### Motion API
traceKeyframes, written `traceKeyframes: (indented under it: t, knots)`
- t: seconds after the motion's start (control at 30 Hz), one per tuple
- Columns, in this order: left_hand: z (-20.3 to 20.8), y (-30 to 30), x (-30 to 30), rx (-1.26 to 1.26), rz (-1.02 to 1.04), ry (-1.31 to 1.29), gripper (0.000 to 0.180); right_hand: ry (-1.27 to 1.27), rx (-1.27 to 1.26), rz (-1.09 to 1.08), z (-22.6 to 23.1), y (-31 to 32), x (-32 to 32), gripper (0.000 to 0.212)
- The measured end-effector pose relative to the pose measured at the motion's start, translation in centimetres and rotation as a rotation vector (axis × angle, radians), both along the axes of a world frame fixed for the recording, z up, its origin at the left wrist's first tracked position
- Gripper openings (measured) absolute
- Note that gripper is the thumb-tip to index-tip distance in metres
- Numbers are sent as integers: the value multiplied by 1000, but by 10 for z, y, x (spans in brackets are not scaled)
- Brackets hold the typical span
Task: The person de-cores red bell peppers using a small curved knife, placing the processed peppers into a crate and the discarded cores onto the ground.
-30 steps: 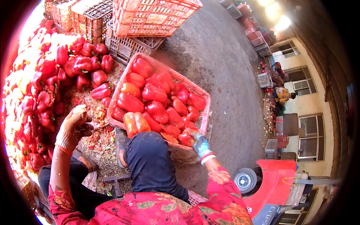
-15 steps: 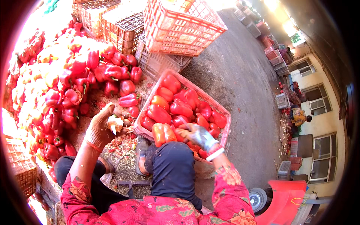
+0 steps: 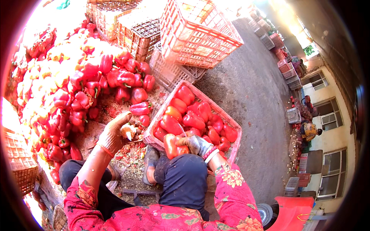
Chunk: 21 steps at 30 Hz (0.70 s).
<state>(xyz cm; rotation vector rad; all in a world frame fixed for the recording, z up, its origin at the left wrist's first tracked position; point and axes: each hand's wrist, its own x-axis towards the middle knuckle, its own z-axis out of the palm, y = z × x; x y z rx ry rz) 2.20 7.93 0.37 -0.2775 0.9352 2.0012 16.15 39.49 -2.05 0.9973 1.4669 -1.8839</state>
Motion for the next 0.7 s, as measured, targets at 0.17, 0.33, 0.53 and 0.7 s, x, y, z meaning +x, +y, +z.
traceKeyframes:
  t: [0.17, 0.33, 0.53, 0.7]
  knots:
    - [-4, 10, 2, 14, -11, -22, 30, 143, -60, -185, 14, 4, 9, 25]
    - [-10, 6, 0, -12, 70, -23, 27, 383, 192, -226, 67, 80, 40, 30]
    - [-6, 22, 10, -164, 12, 20, 33, 61, 873, 250, 69, 218, 138, 70]
    - [-1, 37, 13, -258, -128, 79, 45, 117, 1301, 853, -3, 255, 192, 55]
